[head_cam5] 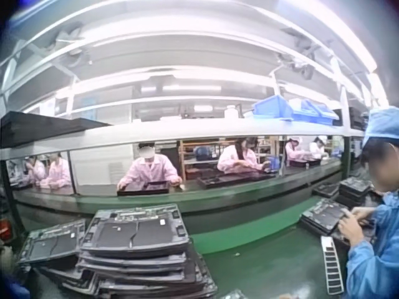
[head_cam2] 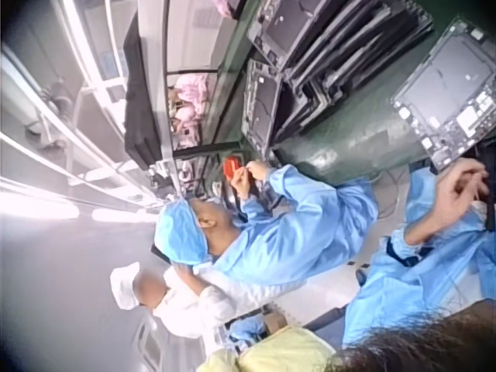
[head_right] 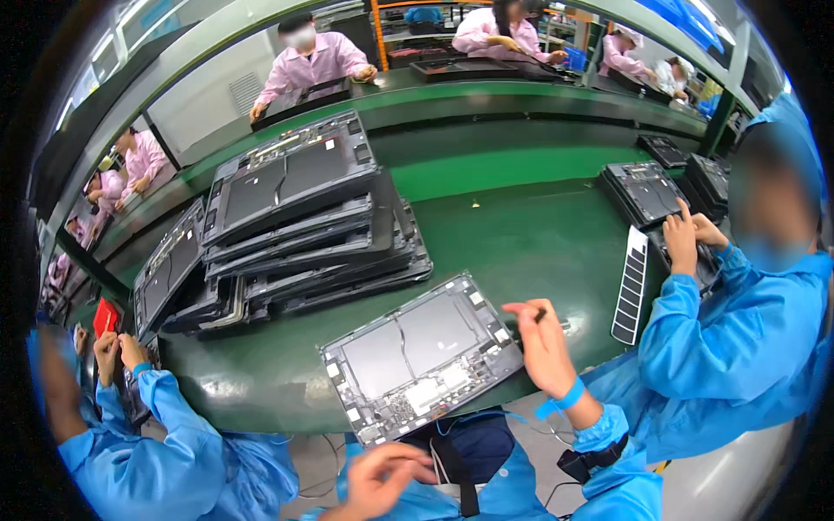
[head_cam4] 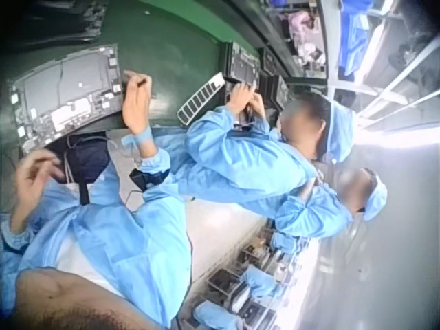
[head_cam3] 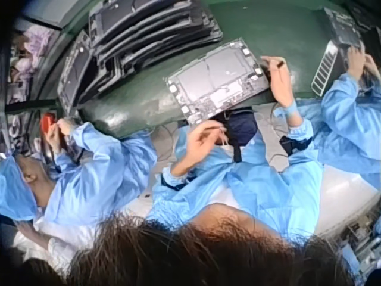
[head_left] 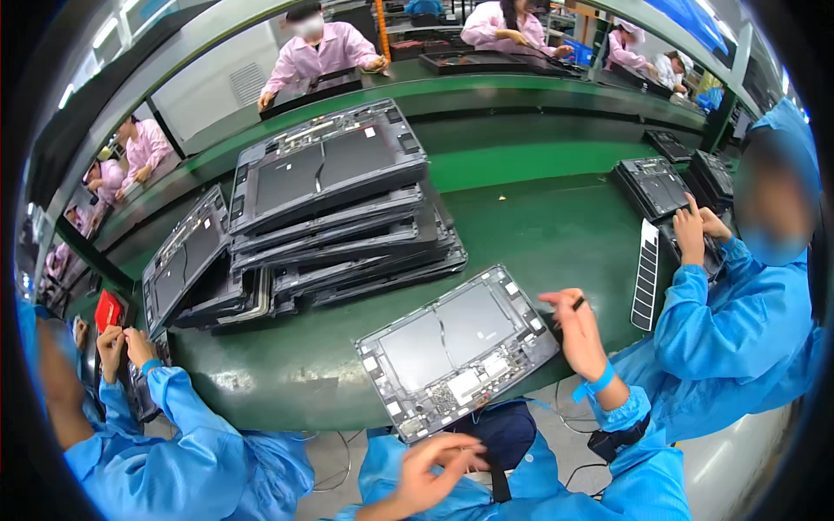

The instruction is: The person is assembling internal components of a tablet device on a manufacturing assembly line.

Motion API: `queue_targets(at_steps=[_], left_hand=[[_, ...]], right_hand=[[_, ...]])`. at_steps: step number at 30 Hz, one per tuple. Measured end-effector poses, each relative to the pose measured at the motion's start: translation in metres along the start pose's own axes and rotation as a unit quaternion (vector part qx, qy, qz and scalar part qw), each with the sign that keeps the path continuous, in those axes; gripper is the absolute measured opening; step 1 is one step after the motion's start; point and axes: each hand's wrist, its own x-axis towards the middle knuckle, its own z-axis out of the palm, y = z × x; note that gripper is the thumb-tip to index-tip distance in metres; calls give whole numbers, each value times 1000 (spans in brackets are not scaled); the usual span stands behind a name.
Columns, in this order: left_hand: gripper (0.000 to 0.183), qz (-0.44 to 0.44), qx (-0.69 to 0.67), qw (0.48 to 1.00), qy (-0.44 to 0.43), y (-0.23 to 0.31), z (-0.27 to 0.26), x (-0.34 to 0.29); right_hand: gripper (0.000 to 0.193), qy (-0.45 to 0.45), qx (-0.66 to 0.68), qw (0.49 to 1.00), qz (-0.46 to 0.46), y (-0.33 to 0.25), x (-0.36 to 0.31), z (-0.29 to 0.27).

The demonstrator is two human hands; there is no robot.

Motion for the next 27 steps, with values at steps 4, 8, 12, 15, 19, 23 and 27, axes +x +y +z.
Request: queue_targets(at_steps=[4, 8, 12, 15, 19, 23, 27], left_hand=[[29, 242, 528, 805, 118, 41, -47, 37], [23, 242, 609, 754, 50, 43, -69, 58], [14, 240, 602, 760, 32, 43, -82, 69], [12, 234, 581, 779, 0, 52, -84, 77], [12, 250, 605, 756, -11, 53, -88, 89], [12, 276, 630, 725, -21, 44, -87, 113], [16, 304, 632, 711, -52, 36, -88, 124]], right_hand=[[37, -80, 105, 987, 97, 0, -4, -13], [27, -130, 191, 963, 136, -16, -8, 6], [18, -164, 269, 943, 110, -22, -9, 13], [21, -180, 287, 934, 115, -27, -11, 15], [24, -213, 288, 926, 116, -39, -15, 24], [20, -266, 217, 935, 85, -49, -14, 43], [18, -290, 199, 934, 61, -48, -16, 71]])
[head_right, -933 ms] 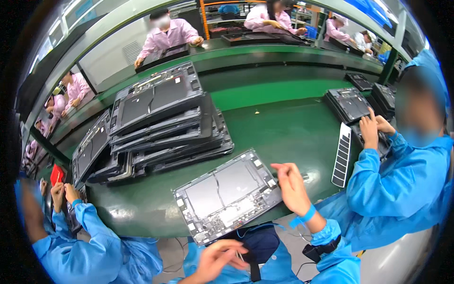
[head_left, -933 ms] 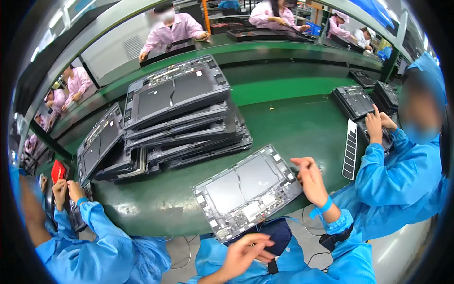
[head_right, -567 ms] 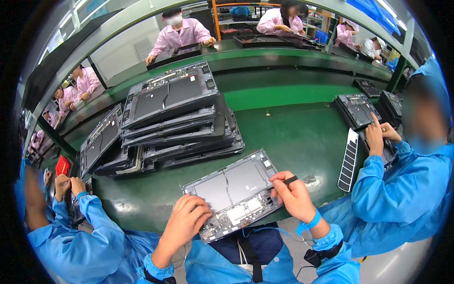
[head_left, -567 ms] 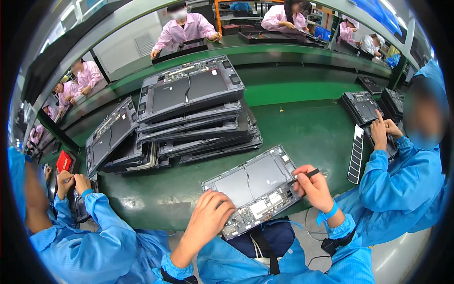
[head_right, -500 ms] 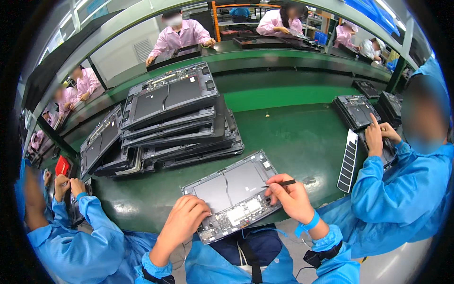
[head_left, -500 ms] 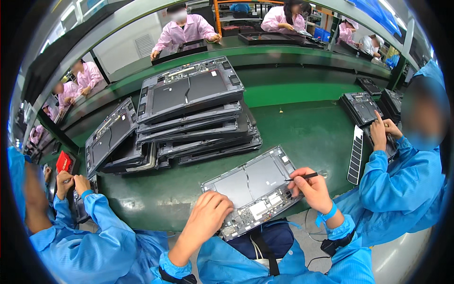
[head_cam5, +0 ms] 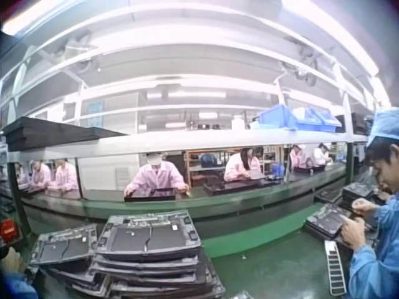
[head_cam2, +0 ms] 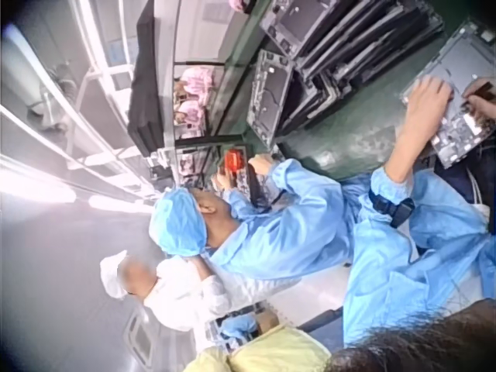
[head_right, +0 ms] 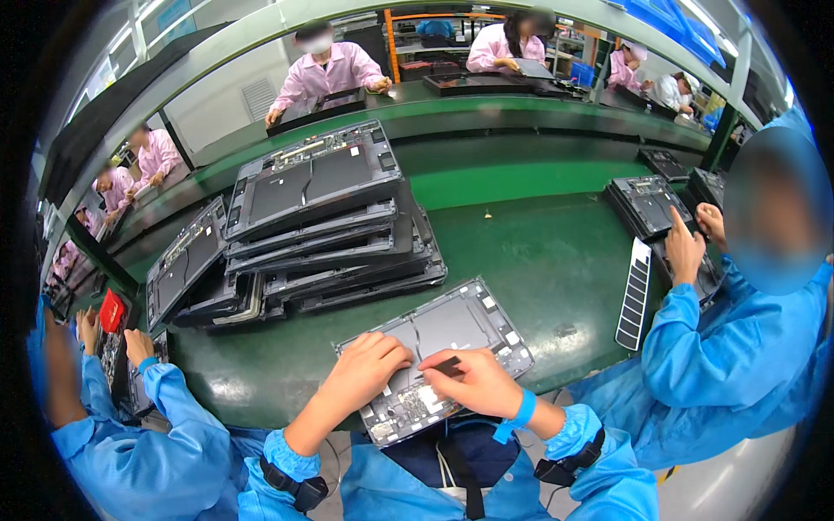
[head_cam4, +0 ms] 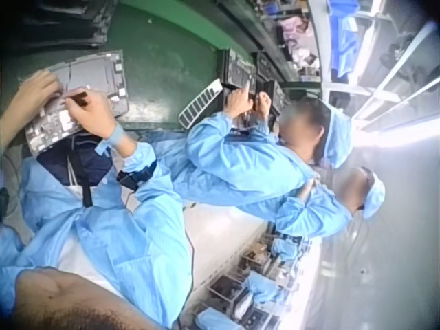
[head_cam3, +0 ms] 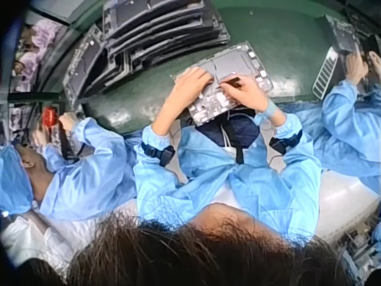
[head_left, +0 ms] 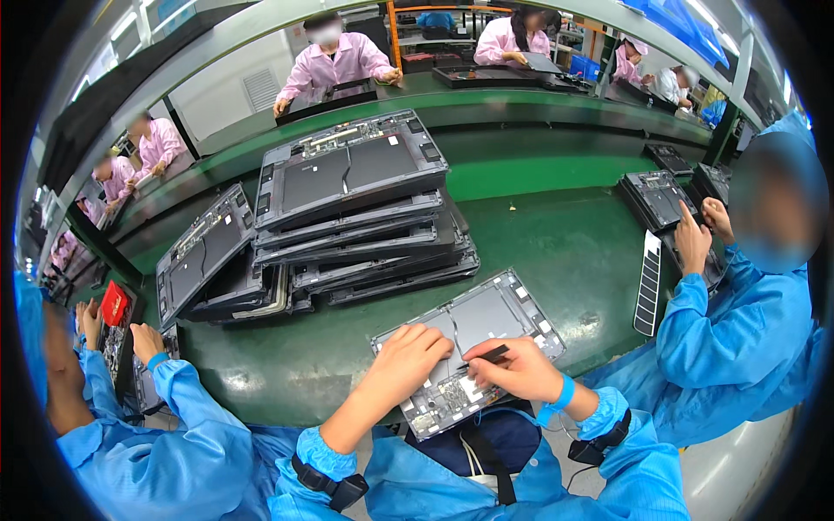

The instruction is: The person is assembling internal components of a tablet device on a manufacturing assembly line.

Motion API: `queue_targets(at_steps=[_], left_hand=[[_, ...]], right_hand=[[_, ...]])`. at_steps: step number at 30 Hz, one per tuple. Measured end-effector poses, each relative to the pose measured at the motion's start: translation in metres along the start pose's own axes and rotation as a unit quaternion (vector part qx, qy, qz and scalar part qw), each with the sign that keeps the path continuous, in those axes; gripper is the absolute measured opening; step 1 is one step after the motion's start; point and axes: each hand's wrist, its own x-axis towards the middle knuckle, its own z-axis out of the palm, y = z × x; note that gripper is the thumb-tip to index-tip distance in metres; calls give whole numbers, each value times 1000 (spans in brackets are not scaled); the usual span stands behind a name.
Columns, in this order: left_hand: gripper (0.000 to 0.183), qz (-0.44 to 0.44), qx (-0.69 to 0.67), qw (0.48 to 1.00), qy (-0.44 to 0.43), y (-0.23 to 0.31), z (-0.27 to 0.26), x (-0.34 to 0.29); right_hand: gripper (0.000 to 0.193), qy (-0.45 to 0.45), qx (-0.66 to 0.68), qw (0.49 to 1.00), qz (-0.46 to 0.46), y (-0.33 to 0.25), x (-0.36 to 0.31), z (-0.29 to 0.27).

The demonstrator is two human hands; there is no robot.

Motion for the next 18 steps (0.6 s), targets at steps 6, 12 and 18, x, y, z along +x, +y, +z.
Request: queue_targets(at_steps=[6, 12, 18], left_hand=[[13, -42, -41, 984, 166, 14, -1, -5], [20, -126, -75, 981, 125, 39, -13, -46], [13, -122, -39, 989, 67, 39, -5, -45]], right_hand=[[18, 0, -46, 999, -13, -2, 0, 9], [15, -36, -129, 985, -111, 0, -1, 8], [14, -71, -199, 948, -238, 6, 1, 11]])
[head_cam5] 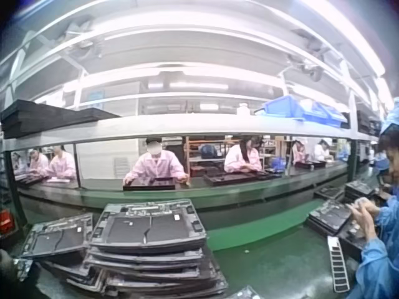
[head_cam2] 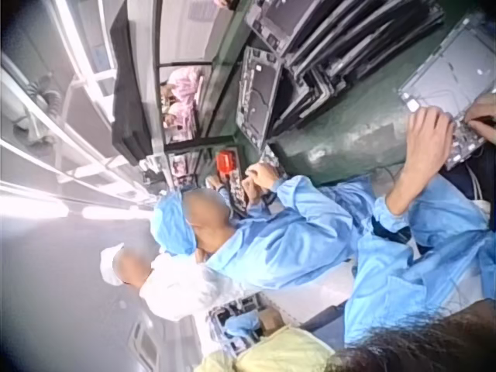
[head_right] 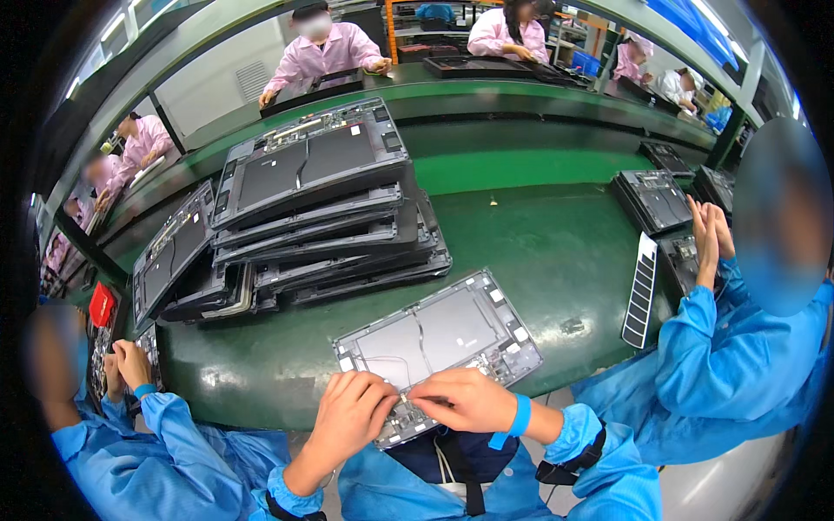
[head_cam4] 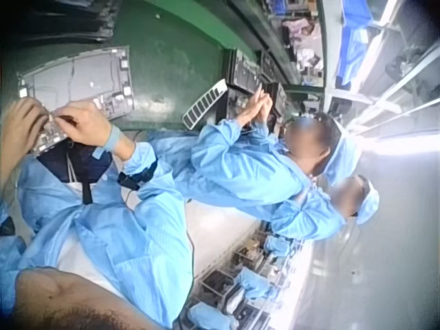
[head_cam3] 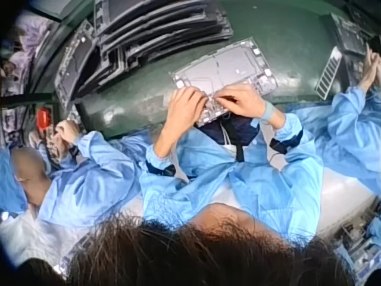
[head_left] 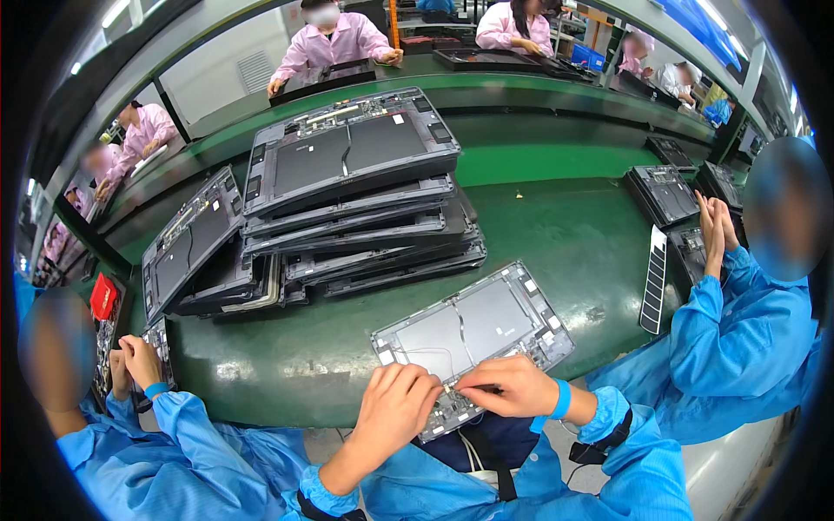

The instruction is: The person is assembling internal components of a tablet device on a manufacturing assembly line.

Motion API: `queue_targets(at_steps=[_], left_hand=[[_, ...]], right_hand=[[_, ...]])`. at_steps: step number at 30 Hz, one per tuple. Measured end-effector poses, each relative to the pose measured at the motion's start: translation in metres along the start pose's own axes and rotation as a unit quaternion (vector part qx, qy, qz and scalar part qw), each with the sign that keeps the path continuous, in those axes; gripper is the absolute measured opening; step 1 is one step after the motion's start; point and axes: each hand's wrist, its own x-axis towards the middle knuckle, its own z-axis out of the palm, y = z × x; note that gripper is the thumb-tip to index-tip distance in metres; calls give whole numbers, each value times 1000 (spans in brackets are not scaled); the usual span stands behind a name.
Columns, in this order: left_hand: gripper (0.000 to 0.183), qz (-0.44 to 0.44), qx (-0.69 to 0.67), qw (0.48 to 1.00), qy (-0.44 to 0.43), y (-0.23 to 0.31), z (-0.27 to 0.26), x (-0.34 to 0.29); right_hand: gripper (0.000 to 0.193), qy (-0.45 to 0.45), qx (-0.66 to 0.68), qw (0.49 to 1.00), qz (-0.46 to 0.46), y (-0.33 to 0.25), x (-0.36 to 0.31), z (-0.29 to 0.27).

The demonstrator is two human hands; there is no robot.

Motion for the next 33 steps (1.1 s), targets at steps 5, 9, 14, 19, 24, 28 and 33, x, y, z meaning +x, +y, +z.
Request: queue_targets(at_steps=[5, 9, 14, 19, 24, 28, 33], left_hand=[[11, -32, -13, 999, 18, 0, 4, 0], [11, -30, -23, 999, 23, -2, 4, -1], [12, -17, -36, 999, 16, -3, 1, -2], [14, -77, -82, 993, 22, -1, 2, -1], [23, -120, -84, 986, -78, 3, -7, 14], [30, -151, -56, 968, -192, -9, -18, 30], [24, -129, -112, 969, -179, -18, -19, 33]], right_hand=[[18, 1, -99, 993, -69, -3, 2, 9], [18, -26, -285, 953, -99, -21, -4, 15], [18, -38, -321, 945, -46, -26, -4, 23], [12, -23, -77, 988, 134, -15, 20, 10], [13, -46, -3, 981, 191, 2, 26, 4], [15, -82, 67, 963, 246, -8, 37, 0], [15, -76, 99, 951, 284, -9, 34, -3]])
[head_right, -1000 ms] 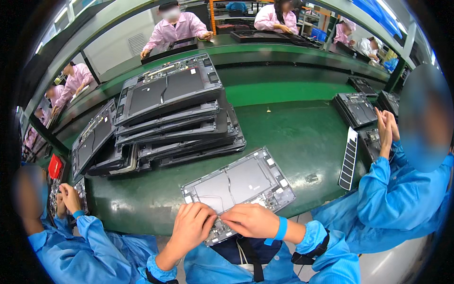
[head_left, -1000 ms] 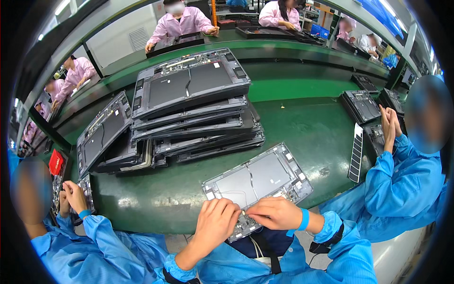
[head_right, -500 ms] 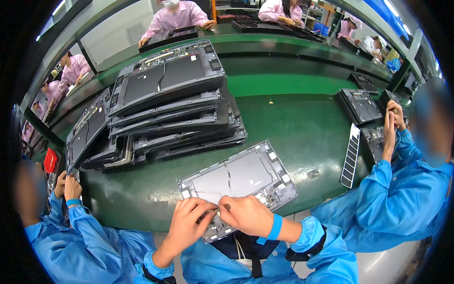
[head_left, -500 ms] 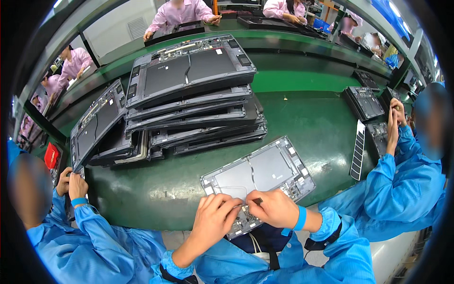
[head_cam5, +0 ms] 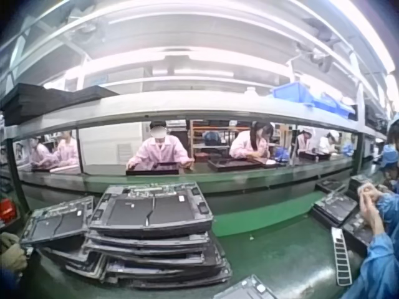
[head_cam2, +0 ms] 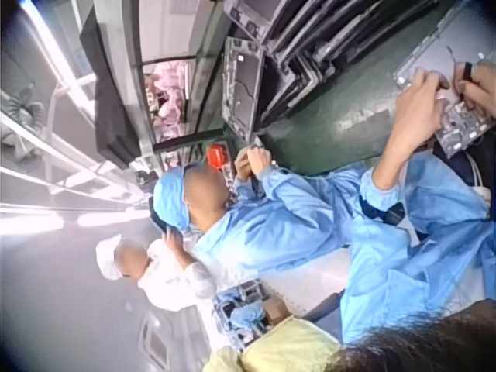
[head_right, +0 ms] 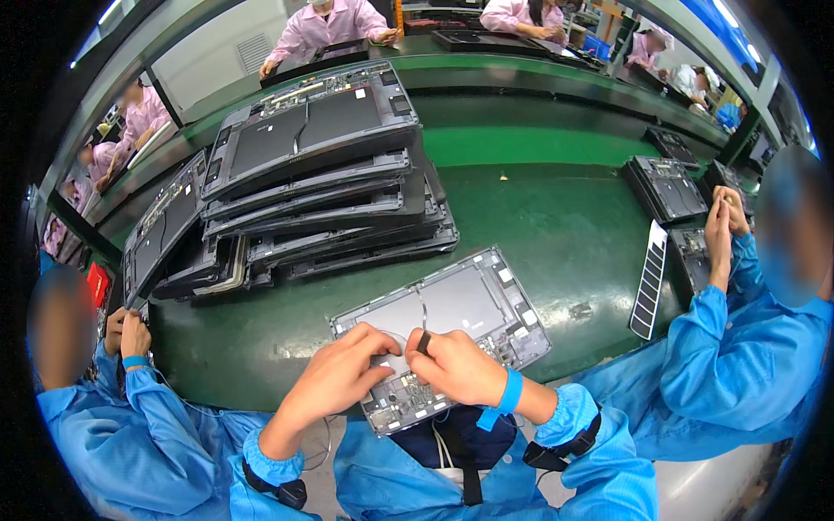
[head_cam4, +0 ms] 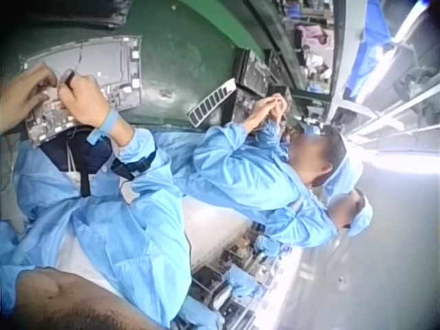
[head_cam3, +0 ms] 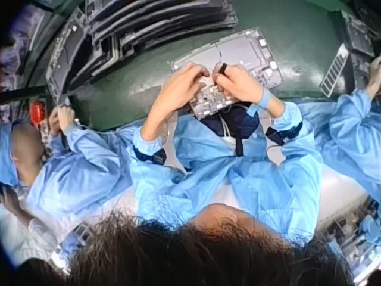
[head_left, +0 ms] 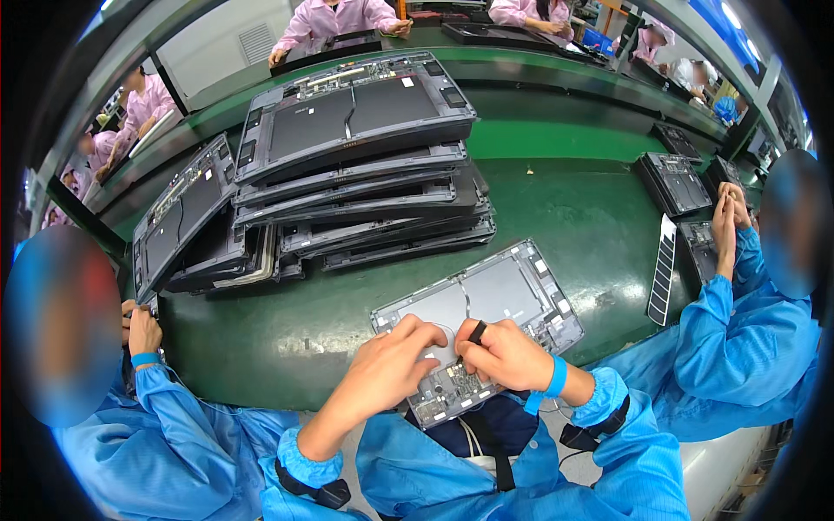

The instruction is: The person is assembling internal components of a tablet device on a manufacturing assembly line.

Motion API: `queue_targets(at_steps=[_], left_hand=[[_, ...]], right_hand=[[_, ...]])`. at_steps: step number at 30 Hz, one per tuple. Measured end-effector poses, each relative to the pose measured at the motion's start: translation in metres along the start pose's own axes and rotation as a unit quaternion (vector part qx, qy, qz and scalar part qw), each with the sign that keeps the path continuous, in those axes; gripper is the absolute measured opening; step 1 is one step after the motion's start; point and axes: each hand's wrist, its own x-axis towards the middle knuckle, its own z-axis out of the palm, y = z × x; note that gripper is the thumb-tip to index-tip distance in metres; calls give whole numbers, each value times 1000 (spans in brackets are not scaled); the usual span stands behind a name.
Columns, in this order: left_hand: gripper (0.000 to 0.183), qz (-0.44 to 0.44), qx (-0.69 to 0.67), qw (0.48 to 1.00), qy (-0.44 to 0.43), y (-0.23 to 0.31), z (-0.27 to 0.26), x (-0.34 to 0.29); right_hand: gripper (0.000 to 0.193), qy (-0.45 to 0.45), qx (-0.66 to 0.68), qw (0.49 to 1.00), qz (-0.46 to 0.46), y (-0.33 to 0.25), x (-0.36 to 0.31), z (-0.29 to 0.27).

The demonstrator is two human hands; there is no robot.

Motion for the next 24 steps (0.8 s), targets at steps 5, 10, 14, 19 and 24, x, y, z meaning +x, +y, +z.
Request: queue_targets(at_steps=[5, 10, 14, 19, 24], left_hand=[[12, 73, -126, 976, 163, -12, 7, -39], [17, 94, -8, 969, 227, -13, 14, -65], [20, 113, 61, 971, 200, -23, 14, -65], [22, 163, 82, 974, 132, -27, 5, -59], [21, 195, 116, 968, 111, -31, -3, -52]], right_hand=[[16, 0, -2, 999, -40, 10, -2, 1], [14, -11, 19, 999, -31, 6, -2, -1], [12, -6, 9, 997, -76, 14, -2, 1], [11, 5, 1, 997, -72, 14, -4, 3], [10, 18, -8, 995, -99, 17, -6, 3]])
